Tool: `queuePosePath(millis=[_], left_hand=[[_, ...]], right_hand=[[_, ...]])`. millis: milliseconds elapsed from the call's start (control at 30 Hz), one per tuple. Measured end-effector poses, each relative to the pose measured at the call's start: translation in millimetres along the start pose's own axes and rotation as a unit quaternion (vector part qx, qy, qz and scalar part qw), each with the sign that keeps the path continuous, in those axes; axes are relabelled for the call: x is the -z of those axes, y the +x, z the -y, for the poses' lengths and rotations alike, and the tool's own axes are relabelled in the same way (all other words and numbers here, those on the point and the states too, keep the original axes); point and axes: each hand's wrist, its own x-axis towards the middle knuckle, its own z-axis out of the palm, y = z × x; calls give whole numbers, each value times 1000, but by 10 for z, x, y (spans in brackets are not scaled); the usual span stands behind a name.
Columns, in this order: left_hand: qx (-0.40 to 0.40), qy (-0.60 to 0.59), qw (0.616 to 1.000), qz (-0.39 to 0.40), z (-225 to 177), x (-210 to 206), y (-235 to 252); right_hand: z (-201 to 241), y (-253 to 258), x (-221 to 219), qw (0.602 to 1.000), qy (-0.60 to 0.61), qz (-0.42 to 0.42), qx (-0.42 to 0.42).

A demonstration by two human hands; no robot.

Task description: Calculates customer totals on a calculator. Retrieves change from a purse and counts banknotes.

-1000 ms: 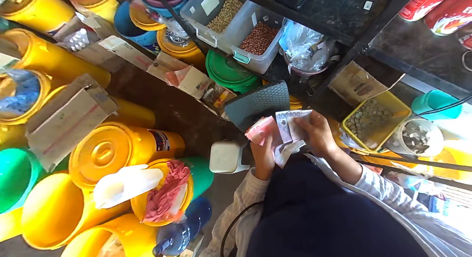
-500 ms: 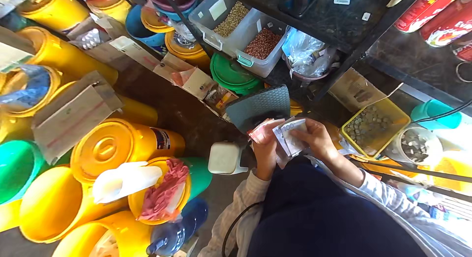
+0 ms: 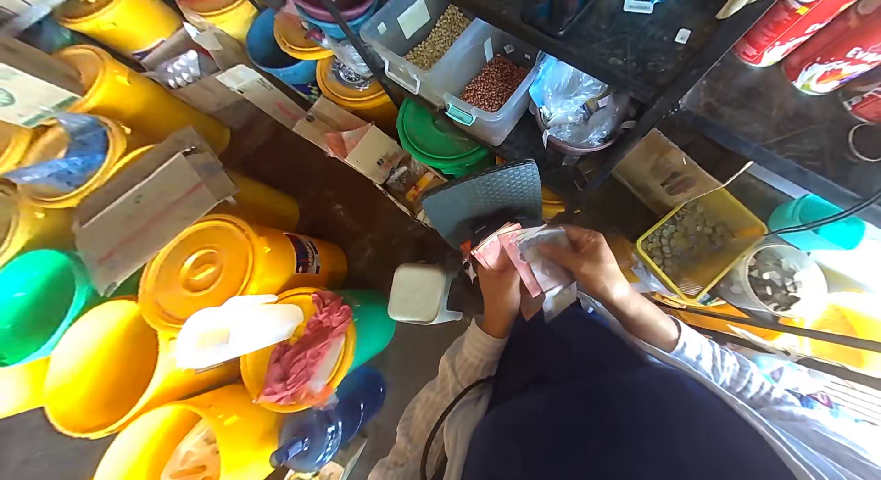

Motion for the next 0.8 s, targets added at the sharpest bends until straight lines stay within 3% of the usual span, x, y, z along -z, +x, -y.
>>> queuePosePath(millis=[200, 800], left_hand=[[26, -20, 999, -10, -34, -87, -33], [0, -9, 1000, -23, -26, -136, -68]], right_hand=[[-81, 21, 59, 996, 56, -68, 19], [-48, -91, 226, 988, 142, -63, -18]])
